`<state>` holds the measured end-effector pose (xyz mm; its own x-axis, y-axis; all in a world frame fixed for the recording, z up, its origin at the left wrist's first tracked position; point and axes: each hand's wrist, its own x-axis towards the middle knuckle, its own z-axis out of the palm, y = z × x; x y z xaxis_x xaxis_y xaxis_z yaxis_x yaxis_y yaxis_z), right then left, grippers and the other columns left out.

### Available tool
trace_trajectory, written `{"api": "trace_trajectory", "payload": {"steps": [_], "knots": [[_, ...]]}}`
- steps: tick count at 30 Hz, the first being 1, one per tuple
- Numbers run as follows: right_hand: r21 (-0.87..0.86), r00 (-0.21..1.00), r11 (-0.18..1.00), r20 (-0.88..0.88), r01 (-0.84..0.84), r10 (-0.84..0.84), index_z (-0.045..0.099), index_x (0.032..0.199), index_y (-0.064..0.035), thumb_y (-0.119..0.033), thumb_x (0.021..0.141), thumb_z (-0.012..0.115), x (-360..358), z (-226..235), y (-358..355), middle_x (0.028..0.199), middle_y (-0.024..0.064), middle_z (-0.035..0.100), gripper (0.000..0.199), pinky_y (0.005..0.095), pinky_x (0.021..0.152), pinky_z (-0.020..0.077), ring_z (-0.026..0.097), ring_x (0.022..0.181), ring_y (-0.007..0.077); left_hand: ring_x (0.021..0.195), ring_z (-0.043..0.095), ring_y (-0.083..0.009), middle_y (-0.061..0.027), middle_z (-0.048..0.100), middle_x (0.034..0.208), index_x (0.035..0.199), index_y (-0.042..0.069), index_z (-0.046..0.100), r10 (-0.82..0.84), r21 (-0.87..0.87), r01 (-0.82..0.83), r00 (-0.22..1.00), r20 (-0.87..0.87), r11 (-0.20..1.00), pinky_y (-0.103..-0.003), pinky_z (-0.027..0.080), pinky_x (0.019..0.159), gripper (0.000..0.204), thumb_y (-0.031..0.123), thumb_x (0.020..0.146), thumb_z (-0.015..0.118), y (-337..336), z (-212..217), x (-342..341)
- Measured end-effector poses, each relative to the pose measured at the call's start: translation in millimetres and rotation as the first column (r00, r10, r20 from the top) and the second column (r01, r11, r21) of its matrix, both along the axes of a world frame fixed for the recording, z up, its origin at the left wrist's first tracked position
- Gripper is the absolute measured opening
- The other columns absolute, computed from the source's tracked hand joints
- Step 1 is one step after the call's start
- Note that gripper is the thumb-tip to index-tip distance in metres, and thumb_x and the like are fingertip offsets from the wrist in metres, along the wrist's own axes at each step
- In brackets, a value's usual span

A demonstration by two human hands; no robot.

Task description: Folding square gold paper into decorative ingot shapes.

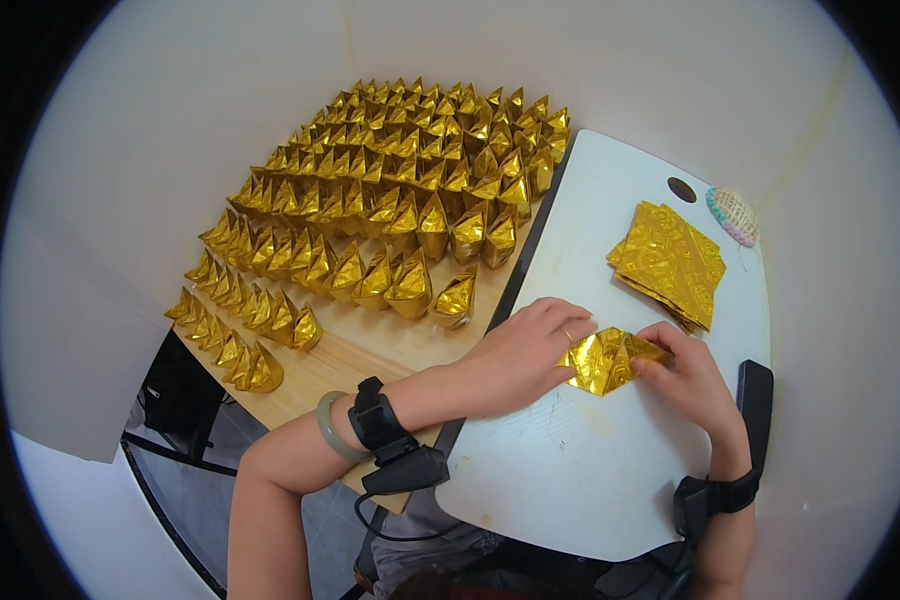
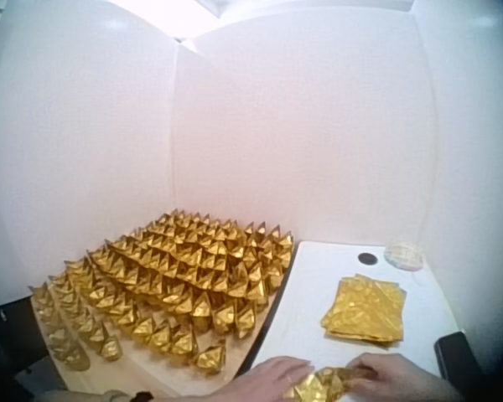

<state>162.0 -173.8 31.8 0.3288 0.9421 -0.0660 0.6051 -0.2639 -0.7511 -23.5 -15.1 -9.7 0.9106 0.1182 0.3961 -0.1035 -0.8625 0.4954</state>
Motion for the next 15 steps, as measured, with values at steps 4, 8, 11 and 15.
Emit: {"api": "trace_trajectory", "payload": {"steps": [4, 8, 11, 15], "knots": [[0.257, 0.996, 0.962, 0.027, -0.091, 0.087, 0.06, 0.108, -0.0013, 0.002, 0.084, 0.06, 5, -5, -1, 0.094, 0.0097, 0.066, 0.024, 0.0303, 0.084, 0.0476, 0.062, 0.09, 0.0207, 0.119, 0.05, -0.0296, -0.0119, 0.059, 0.118, 0.12, 0.007, 0.061, 0.059, -0.121, -0.063, 0.997, -0.04, 0.991, -0.039, 0.042, 0.099, 0.036, 0.011, 0.084, 0.064, 7, 8, -2], [0.32, 0.984, 0.931, 0.095, -0.176, 0.154, 0.061, 0.113, -0.0019, 0.004, 0.085, 0.057, 10, -8, 0, 0.107, 0.0106, 0.067, 0.029, 0.0348, 0.094, 0.0441, 0.062, 0.103, 0.0244, 0.124, 0.05, -0.0284, -0.0105, 0.061, 0.121, 0.124, 0.009, 0.059, 0.013, 0.084, -0.022, 0.994, 0.113, 0.996, -0.037, 0.044, 0.098, 0.041, 0.011, 0.083, 0.065, 15, -3, -4], [0.086, 0.825, 0.939, 0.509, -0.332, 0.245, 0.056, 0.127, -0.0038, -0.008, 0.089, 0.056, 10, -13, -1, 0.13, 0.0137, 0.057, 0.038, 0.044, 0.109, 0.0321, 0.049, 0.126, 0.0292, 0.136, 0.038, -0.0283, -0.0133, 0.05, 0.138, 0.132, 0.007, 0.052, -0.024, 0.223, 0.051, 0.992, -0.122, 0.974, -0.039, 0.039, 0.105, 0.046, 0.017, 0.088, 0.062, 11, -7, -3], [-0.126, 0.709, 0.965, 0.657, -0.231, 0.255, 0.036, 0.143, -0.0005, -0.044, 0.089, 0.058, -14, -12, -4, 0.15, 0.0182, 0.033, 0.072, 0.0524, 0.115, 0.0148, 0.024, 0.143, 0.031, 0.143, 0.022, -0.0284, -0.0172, 0.031, 0.151, 0.141, -0.001, 0.037, 0.007, 0.269, 0.064, 0.967, -0.256, 0.961, -0.047, 0.024, 0.114, 0.058, 0.031, 0.096, 0.051, 5, 1, -6]]}}
